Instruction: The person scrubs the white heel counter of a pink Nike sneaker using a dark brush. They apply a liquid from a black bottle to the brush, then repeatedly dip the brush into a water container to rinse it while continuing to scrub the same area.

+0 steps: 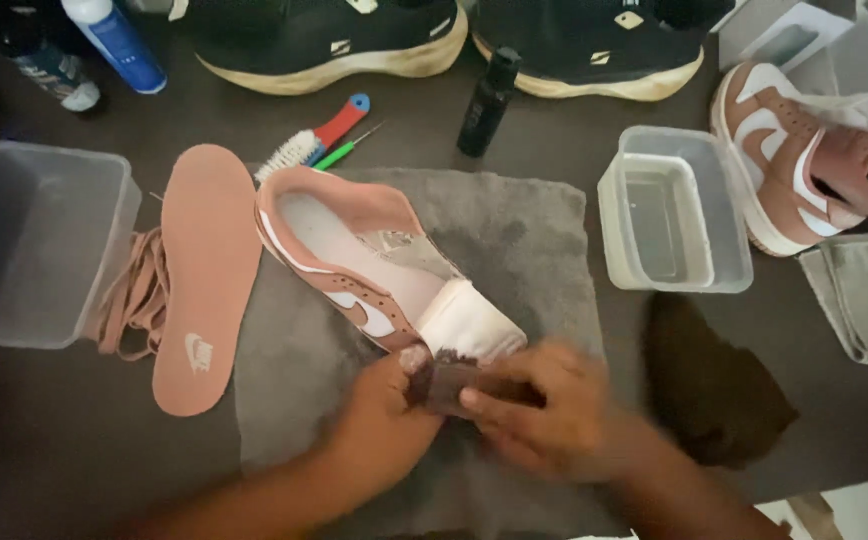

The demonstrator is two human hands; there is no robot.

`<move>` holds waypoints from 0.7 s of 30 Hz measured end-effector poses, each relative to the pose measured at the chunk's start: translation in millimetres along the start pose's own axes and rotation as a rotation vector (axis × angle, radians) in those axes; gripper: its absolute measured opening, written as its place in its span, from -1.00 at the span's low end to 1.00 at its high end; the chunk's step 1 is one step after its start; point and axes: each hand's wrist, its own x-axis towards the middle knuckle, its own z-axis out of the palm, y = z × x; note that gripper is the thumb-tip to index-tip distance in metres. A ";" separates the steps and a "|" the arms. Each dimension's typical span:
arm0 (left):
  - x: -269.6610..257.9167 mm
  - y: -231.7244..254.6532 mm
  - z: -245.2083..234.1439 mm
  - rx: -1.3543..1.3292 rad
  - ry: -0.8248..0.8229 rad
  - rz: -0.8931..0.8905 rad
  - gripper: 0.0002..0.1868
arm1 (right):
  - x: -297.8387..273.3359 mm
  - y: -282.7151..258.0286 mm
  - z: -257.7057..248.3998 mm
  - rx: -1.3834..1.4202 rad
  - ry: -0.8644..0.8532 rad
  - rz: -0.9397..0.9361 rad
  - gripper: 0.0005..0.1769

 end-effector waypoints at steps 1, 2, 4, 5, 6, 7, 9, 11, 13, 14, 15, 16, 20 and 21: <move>0.8 -0.3 1.2 -0.001 -0.001 -0.001 -0.80 | -10.8 11.6 1.1 0.000 -0.001 0.002 -0.72; 0.6 -0.7 0.5 0.033 -0.009 -0.009 -0.84 | -21.7 22.0 4.5 -0.129 -0.024 0.153 -0.67; -1.4 -1.7 -0.5 0.064 -0.015 -0.020 -0.84 | -22.4 27.2 5.0 -0.254 -0.052 0.305 -0.62; -3.6 -1.9 -0.6 0.038 -0.026 0.019 -0.84 | -12.1 21.9 1.5 -0.131 -0.157 0.546 -0.64; -2.2 -1.3 0.0 0.013 -0.039 0.070 -0.83 | -1.1 19.6 -3.2 -0.014 -0.256 0.780 -0.65; 0.8 -1.3 2.0 0.012 -0.038 0.078 -0.83 | 9.8 17.2 -8.0 0.108 -0.354 1.013 -0.65; 1.7 -2.8 1.0 0.126 0.035 -0.123 -0.86 | 30.4 6.6 -11.9 0.387 -0.549 1.487 -0.62; -1.6 0.3 -0.5 0.143 0.013 -0.131 -0.94 | 6.1 13.8 -0.3 0.061 -0.256 0.920 -0.72; 2.3 -0.7 0.4 0.163 -0.015 -0.119 -0.83 | 0.6 17.9 -0.6 -0.248 0.044 0.327 -0.78; 1.2 -7.0 2.3 -0.030 -0.025 -0.022 -0.79 | 3.2 12.7 -3.6 -0.091 0.019 0.157 -0.72; 0.0 -14.0 4.4 -0.224 -0.037 0.075 -0.72 | 5.2 7.4 -6.3 0.066 -0.006 -0.014 -0.63; -0.2 -6.6 1.6 -0.220 -0.038 0.071 -0.72 | -3.3 15.8 -1.1 0.068 -0.004 -0.010 -0.63; -2.3 -0.7 -2.0 0.086 -0.025 0.047 -0.83 | -3.0 11.8 2.4 -0.131 0.070 0.135 -0.63; -2.2 -5.9 -1.2 0.066 -0.010 0.063 -0.83 | 5.0 2.0 -0.4 0.013 0.031 -0.043 -0.70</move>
